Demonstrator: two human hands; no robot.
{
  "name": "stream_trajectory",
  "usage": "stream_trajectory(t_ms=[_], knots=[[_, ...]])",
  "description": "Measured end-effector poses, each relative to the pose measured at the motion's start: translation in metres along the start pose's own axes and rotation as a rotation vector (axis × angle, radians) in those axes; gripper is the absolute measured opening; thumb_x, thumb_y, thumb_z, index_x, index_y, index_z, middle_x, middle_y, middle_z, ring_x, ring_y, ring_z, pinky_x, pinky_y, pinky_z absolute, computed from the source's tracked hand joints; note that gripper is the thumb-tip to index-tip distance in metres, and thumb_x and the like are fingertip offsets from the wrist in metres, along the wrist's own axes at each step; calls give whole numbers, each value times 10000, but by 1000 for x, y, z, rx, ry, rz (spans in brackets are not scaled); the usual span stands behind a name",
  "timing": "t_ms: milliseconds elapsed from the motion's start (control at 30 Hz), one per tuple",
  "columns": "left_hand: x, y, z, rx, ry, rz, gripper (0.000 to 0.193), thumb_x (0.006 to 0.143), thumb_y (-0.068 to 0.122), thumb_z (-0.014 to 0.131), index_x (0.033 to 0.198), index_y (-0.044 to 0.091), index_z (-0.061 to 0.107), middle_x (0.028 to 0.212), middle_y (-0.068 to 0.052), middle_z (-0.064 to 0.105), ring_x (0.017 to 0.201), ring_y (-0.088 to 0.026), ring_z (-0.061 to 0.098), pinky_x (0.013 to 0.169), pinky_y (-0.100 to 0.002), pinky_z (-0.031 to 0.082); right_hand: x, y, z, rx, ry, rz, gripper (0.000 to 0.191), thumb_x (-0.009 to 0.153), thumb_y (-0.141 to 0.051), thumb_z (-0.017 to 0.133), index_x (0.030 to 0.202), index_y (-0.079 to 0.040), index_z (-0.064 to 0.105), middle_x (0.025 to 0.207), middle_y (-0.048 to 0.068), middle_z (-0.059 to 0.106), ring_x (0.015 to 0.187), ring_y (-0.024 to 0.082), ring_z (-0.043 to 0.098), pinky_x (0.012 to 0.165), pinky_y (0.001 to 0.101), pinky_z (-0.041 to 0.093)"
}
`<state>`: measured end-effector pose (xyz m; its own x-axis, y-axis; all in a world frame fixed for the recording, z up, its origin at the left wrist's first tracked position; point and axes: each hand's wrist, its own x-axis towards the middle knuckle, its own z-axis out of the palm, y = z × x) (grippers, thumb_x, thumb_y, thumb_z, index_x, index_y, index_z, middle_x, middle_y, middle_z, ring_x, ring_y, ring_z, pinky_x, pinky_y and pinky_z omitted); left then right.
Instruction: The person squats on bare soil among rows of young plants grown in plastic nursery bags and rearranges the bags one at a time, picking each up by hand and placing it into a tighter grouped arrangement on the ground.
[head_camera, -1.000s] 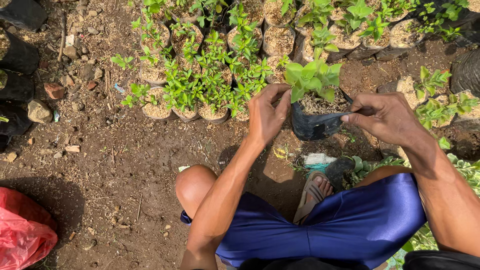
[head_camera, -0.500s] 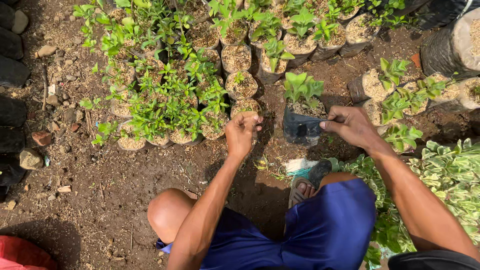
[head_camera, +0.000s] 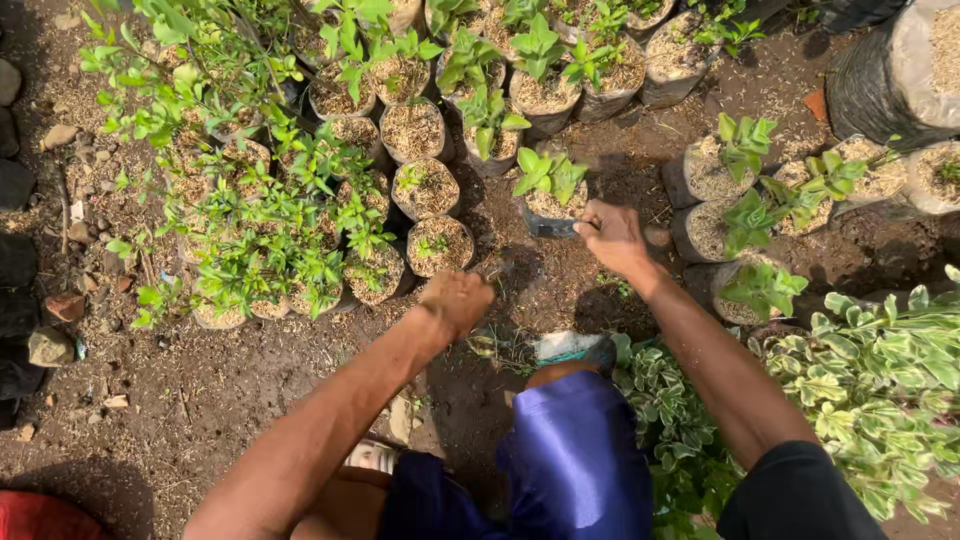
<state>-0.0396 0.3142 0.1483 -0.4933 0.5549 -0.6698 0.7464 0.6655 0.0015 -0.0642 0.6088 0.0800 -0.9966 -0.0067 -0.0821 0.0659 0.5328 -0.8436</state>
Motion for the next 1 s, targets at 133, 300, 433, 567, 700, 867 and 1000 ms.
stream_trajectory(t_ms=[133,300,433,567,700,867,1000], knots=[[7,-40,-11,68,200,28,160,899,-38,585,824,35,707,750,-154,703,597,-170,660,467,-322,550,10,20,22,-140,33,-151,139,910,-109,741,882,-18,641,794,144,684,679,216,642,641,411,527],[34,-67,-2,-296,285,143,302,965,129,557,696,132,695,658,-100,693,612,-231,652,580,-395,528,24,21,22,-104,-71,-55,132,878,-162,718,955,-58,689,882,126,749,734,212,714,670,387,591],[63,-58,2,-117,127,197,331,978,284,574,696,144,676,680,-83,694,625,-204,715,625,-410,562,44,12,21,235,38,432,555,871,-173,693,1317,26,429,1237,264,611,883,269,734,683,387,683],[65,-38,20,-237,386,491,396,963,373,661,657,122,665,660,-142,675,677,-320,689,641,-448,540,62,12,43,340,-165,607,712,921,-106,549,1554,-20,233,1443,296,451,901,374,768,742,381,679],[44,-20,61,-360,355,617,134,792,203,670,671,146,671,671,-101,681,677,-276,700,613,-418,547,70,22,64,307,-56,508,565,1000,-30,544,1525,138,418,1459,361,593,967,355,750,761,397,669],[15,-40,123,-340,244,666,188,885,262,676,769,116,691,672,-108,670,662,-268,681,618,-413,551,75,30,67,796,132,493,501,959,104,353,1444,219,303,1462,303,499,1088,341,720,842,420,638],[9,-45,156,-490,-79,451,279,1005,273,563,839,101,705,702,-80,700,666,-212,690,641,-381,593,81,26,62,743,359,451,493,980,71,310,1457,188,356,1439,281,491,1087,366,698,862,405,647]])
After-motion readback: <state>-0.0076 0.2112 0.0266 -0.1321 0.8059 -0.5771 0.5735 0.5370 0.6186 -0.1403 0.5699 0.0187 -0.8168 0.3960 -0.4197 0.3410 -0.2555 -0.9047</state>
